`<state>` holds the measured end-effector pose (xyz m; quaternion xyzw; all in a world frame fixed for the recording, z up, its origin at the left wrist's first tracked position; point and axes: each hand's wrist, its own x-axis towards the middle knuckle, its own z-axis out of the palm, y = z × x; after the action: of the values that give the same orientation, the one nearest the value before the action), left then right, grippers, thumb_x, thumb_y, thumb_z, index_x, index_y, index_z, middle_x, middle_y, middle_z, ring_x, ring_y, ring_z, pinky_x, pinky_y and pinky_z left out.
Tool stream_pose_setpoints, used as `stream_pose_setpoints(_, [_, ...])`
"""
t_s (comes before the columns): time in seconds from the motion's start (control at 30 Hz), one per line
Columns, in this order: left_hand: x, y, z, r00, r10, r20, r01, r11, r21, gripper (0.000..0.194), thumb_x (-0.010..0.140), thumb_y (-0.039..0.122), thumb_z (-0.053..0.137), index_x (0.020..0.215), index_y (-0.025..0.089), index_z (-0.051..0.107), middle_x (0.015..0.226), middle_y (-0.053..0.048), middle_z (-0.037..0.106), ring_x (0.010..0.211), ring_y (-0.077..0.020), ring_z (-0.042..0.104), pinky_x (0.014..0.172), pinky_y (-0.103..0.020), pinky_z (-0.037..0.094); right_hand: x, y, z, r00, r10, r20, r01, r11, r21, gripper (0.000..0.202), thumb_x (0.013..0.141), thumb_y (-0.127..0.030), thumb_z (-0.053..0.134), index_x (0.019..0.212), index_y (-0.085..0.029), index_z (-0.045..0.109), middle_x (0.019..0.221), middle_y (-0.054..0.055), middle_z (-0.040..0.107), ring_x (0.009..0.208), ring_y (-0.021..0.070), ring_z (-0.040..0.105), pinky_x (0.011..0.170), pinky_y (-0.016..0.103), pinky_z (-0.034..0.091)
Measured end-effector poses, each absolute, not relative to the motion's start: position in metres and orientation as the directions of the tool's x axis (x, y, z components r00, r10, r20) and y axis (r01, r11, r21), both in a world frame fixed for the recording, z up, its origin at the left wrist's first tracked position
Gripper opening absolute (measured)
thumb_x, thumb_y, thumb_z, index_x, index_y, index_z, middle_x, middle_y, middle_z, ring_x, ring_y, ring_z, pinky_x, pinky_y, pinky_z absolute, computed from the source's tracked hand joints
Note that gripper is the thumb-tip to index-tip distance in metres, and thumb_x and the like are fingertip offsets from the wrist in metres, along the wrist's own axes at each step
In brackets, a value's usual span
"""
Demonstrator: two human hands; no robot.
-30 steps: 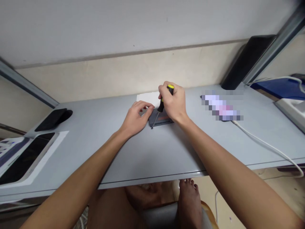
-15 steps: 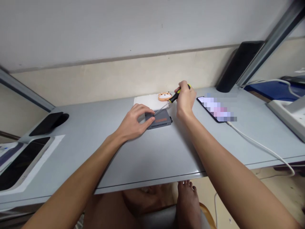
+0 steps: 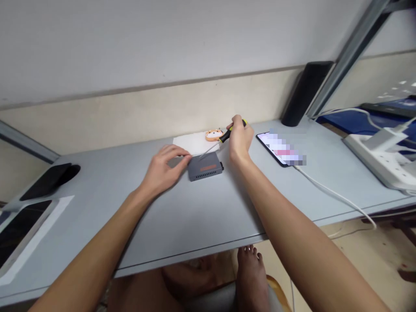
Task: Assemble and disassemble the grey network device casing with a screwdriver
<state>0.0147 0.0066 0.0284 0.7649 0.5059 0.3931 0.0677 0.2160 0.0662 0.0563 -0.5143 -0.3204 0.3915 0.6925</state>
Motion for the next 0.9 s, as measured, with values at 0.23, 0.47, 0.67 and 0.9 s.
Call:
stream_pose_setpoints(0.23, [-0.007,0.033,0.032,0.076,0.874,0.480,0.865,-0.297,0.404,0.024,0.091,0.046,0.059,0.084,0.027,0.071,0.098,-0.010,0.076,0.101,-0.0328,0.066,0.096,-0.049,0.052,0.222,0.071,0.055,0.509,0.849,-0.143,-0.356,0.056,-0.933,0.025,0.092,-0.032,0.054,0.068,-0.024,0.051,0.065,-0.002,0.054,0.061,0.0143,0.054,0.059,0.029,0.045])
stream_pose_setpoints(0.47, [-0.006,0.070,0.022,0.143,0.892,0.429,0.903,-0.295,0.312,0.023,0.088,0.042,0.060,0.080,0.028,0.076,0.096,-0.011,0.077,0.104,-0.0360,0.065,0.091,-0.048,0.055,0.226,0.078,0.045,0.530,0.815,-0.235,-0.415,0.008,-0.910,0.023,0.093,-0.033,0.054,0.072,-0.023,0.054,0.072,-0.001,0.058,0.061,0.0135,0.050,0.059,0.029,0.042])
stream_pose_setpoints(0.67, [-0.009,0.067,0.010,0.138,0.909,0.393,0.851,-0.311,0.422,0.027,0.088,0.044,0.059,0.085,0.026,0.079,0.104,-0.011,0.078,0.105,-0.0335,0.067,0.096,-0.047,0.055,0.228,0.081,0.041,0.548,0.791,-0.271,-0.413,-0.026,-0.911,0.021,0.090,-0.030,0.054,0.071,-0.023,0.053,0.070,-0.002,0.055,0.059,0.0131,0.045,0.056,0.029,0.037])
stream_pose_setpoints(0.9, [-0.009,0.052,0.026,0.167,0.878,0.449,0.828,-0.372,0.419,0.029,0.089,0.041,0.058,0.100,0.025,0.081,0.112,-0.013,0.073,0.115,-0.0330,0.064,0.105,-0.047,0.052,0.229,0.087,0.035,0.572,0.789,-0.223,-0.377,0.012,-0.926,0.019,0.090,-0.033,0.052,0.073,-0.025,0.050,0.069,-0.003,0.049,0.057,0.0143,0.044,0.055,0.029,0.038])
